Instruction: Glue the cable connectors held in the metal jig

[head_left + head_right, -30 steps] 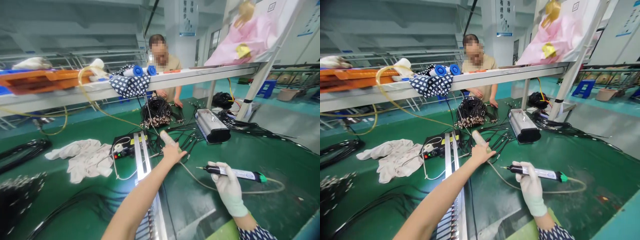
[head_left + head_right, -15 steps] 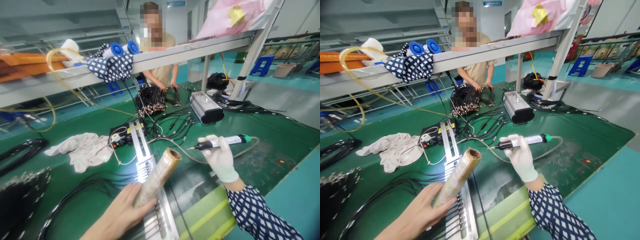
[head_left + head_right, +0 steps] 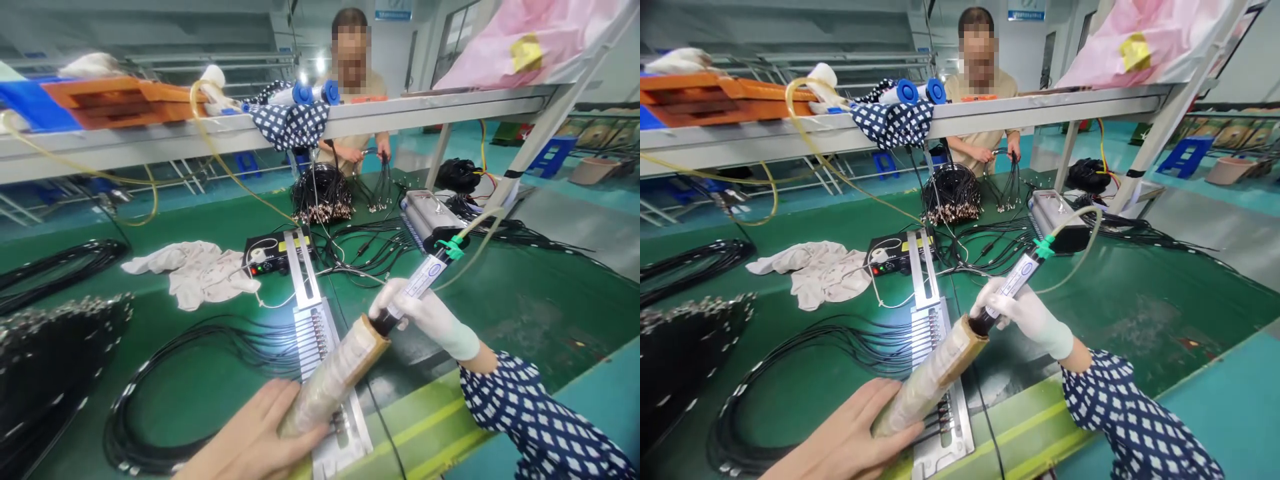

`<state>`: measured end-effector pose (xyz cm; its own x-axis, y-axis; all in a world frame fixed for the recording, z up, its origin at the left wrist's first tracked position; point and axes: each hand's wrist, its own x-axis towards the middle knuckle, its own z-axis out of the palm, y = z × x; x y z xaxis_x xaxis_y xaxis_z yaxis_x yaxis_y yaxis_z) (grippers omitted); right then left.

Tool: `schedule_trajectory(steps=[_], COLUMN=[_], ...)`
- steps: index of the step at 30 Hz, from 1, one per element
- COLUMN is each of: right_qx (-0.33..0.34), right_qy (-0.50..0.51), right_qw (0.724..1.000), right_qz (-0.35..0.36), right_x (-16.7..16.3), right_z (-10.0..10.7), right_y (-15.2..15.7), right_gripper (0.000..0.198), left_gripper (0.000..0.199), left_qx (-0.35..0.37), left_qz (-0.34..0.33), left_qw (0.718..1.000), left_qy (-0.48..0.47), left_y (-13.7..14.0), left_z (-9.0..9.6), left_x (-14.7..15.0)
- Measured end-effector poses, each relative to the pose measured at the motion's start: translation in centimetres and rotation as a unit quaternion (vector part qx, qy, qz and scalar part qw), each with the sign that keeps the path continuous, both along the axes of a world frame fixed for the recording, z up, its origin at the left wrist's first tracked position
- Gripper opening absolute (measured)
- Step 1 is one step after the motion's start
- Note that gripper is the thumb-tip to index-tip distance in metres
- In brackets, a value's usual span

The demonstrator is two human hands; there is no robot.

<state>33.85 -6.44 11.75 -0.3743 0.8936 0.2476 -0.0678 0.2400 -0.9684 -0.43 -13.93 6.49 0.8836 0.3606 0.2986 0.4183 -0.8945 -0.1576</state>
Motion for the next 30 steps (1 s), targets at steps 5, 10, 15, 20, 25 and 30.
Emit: schedule_trajectory(steps=[5,10,15,20,25,30], right_qx=[-0.024,-0.028,-0.11,-0.183,-0.204,-0.067], right_qy=[0.046,0.032,0.032,0.111,0.224,0.035], right_qw=[0.998,0.998,0.982,0.955,0.951,0.996], right_qz=[0.029,0.041,0.147,0.205,0.059,0.04], right_x=[-2.0,-4.0,-4.8,-4.9,-4.3,-5.2], right_z=[-1.1,-3.3,-3.7,-4.0,-4.4,-5.8], right_y=[0.3,0.0,-0.4,-0.1,0.8,-0.6], right_gripper=[0.041,0.035,0.045,0.06,0.059,0.054], left_gripper=[0.053,0.045,0.05,0.065,0.073,0.078], left_qx=[-0.023,-0.023,-0.057,-0.085,-0.083,-0.148], left_qz=[0.001,0.013,0.03,0.075,0.126,0.037], left_qw=[0.998,0.999,0.998,0.991,0.983,0.982], left_qy=[-0.058,-0.044,-0.012,-0.068,-0.106,-0.11], left_y=[-0.7,-1.4,-2.3,-3.0,-3.6,-3.1], left_z=[-0.1,-0.5,-0.8,-4.6,-8.5,-7.4], left_x=[0.3,0.4,-0.7,-1.1,-0.3,1.0])
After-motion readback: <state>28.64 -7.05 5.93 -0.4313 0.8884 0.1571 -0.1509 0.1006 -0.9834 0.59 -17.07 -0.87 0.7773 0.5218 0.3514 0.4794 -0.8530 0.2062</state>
